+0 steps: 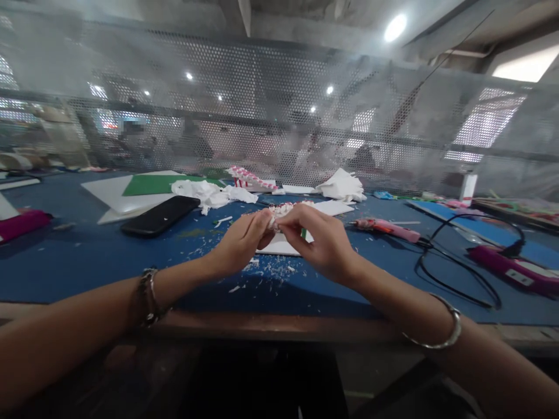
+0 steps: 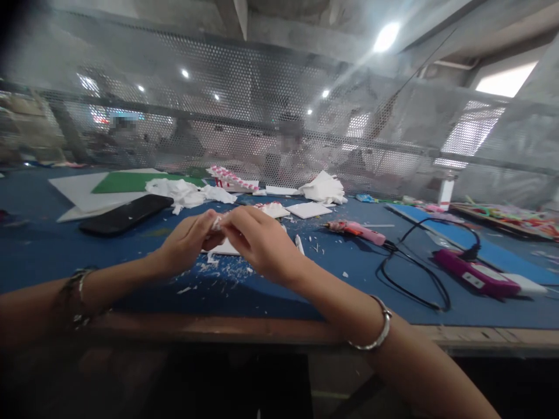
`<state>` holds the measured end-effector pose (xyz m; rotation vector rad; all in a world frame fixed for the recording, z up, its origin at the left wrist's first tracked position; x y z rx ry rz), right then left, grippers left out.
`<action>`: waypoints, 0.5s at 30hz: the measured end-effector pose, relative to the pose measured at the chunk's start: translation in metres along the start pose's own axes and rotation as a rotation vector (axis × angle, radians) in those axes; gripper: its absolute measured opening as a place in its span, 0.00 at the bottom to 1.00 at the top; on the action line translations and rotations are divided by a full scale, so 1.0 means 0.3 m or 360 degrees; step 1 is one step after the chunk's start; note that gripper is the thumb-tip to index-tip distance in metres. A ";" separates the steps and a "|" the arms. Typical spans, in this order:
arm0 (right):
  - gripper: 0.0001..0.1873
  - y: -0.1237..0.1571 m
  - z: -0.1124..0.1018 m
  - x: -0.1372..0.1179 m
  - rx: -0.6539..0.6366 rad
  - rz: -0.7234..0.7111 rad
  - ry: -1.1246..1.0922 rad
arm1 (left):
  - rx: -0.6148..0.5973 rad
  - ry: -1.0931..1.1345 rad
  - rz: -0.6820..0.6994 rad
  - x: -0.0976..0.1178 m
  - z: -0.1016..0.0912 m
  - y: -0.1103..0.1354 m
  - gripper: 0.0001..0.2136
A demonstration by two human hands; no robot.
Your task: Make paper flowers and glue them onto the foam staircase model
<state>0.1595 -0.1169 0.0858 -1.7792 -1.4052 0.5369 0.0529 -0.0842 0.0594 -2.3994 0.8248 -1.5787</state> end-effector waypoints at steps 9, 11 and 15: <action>0.04 0.034 0.034 0.107 0.0493 0.1017 -0.1413 | 0.0106 0.0324 -0.0046 -0.052 -0.056 -0.048 0.19; 0.03 0.036 0.048 0.100 0.0497 0.1111 -0.1584 | 0.0146 0.0302 -0.0004 -0.051 -0.070 -0.054 0.19; 0.04 0.040 0.065 0.100 0.0456 0.1231 -0.1702 | 0.0173 0.0149 0.0060 -0.043 -0.083 -0.047 0.15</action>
Point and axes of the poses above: each hand's wrist, its own y-axis away from the middle knuckle, its own z-axis out of the palm, x = y × z, the point moved 5 cm from there along -y, towards the middle knuckle, and after that the axes turned 14 degrees about -z, right-handed, at the moved point
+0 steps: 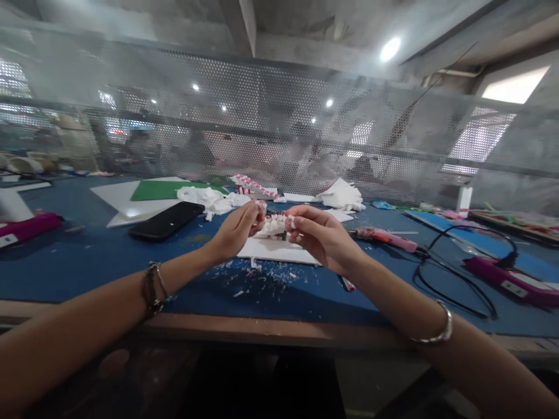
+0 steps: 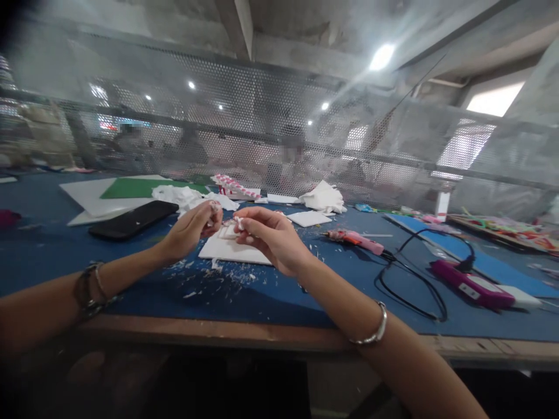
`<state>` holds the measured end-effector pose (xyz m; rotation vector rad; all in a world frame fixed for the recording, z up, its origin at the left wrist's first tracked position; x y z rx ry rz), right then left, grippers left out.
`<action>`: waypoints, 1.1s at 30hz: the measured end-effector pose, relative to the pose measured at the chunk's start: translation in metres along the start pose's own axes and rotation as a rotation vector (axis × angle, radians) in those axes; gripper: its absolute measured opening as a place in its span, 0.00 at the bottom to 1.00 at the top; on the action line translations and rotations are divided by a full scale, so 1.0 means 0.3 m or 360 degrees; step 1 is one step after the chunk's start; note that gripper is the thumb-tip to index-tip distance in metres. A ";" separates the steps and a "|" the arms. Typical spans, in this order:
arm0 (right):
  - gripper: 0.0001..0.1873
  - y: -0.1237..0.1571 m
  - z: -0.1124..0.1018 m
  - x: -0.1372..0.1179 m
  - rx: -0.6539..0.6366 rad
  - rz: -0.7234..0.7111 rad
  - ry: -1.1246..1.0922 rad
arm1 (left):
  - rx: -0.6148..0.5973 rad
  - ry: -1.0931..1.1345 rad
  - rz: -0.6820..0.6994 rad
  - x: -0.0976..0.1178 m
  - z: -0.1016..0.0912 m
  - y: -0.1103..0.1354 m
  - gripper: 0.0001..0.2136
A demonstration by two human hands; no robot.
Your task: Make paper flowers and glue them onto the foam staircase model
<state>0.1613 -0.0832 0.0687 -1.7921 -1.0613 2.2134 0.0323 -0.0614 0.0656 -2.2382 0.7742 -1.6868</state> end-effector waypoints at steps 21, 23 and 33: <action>0.16 -0.313 -0.001 0.012 -0.0918 -0.0509 0.2230 | -0.0085 0.0025 -0.0071 -0.066 -0.054 -0.054 0.11; 0.12 -0.267 -0.096 -0.073 -0.0847 -0.0427 0.2347 | -0.0104 0.0009 -0.0104 -0.066 -0.044 -0.048 0.11; 0.18 0.016 -0.502 -0.237 -0.0695 0.0642 0.2864 | -0.0179 -0.0080 -0.0204 -0.094 -0.024 -0.043 0.10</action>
Point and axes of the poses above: each hand's wrist, its own y-axis away from the middle knuckle, its own z-axis out of the palm, x = y × z, the point moved 5 cm from there along -y, towards the middle knuckle, and after that the axes turned 14 degrees about -z, right-handed, at the moved point
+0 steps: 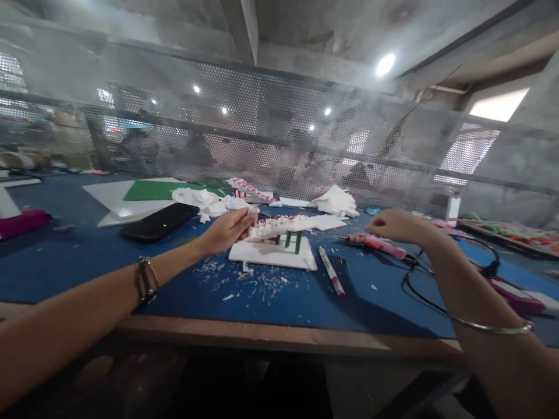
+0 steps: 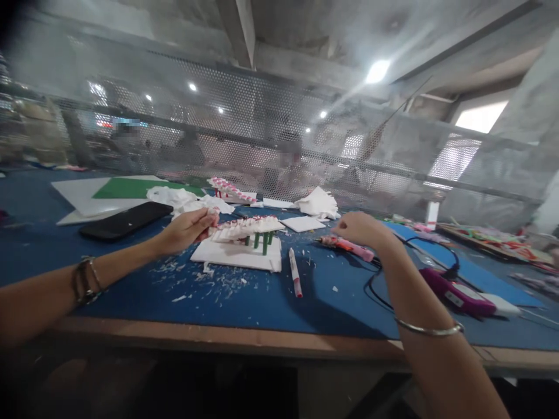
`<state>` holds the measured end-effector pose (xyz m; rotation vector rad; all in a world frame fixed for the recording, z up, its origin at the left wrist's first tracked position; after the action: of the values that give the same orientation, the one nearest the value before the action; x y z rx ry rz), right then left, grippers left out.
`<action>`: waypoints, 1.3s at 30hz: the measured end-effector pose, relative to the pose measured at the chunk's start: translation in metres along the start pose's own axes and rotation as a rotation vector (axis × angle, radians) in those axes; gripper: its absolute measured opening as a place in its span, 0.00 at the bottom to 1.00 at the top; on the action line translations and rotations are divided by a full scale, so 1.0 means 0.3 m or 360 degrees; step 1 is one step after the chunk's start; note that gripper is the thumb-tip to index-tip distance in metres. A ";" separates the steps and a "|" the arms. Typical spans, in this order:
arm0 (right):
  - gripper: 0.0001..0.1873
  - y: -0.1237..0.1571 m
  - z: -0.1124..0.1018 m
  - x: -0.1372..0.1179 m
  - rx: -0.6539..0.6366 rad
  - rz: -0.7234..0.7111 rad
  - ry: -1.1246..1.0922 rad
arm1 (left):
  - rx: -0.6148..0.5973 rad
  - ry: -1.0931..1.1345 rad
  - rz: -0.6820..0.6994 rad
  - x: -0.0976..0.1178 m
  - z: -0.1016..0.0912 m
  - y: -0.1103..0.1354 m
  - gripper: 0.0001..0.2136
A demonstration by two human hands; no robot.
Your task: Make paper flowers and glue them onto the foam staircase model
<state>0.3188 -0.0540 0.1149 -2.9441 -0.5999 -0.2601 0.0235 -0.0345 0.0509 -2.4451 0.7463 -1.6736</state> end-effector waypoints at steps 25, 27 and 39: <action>0.16 -0.318 0.065 -0.586 0.0020 -0.0745 0.0716 | 0.0558 0.0733 -0.0256 -0.054 -0.252 -0.074 0.17; 0.14 -0.333 0.083 -0.587 0.0042 -0.0749 0.0731 | 0.0530 0.0708 -0.0254 -0.050 -0.245 -0.073 0.17; 0.14 -0.445 0.050 -0.609 0.0326 -0.1218 0.0651 | 0.0449 0.0552 -0.0236 -0.040 -0.221 -0.073 0.16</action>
<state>0.1024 0.0015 0.0768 -2.2343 -1.5302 -0.7828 -0.0319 0.0031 0.0744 -2.0898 0.3291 -2.1249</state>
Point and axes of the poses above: each hand's wrist, its own y-axis away from the middle knuckle, its own z-axis out of the palm, x = y × z, the point moved 5 cm from there along -y, towards the middle knuckle, and after that the axes turned 14 degrees about -z, right-handed, at the moved point
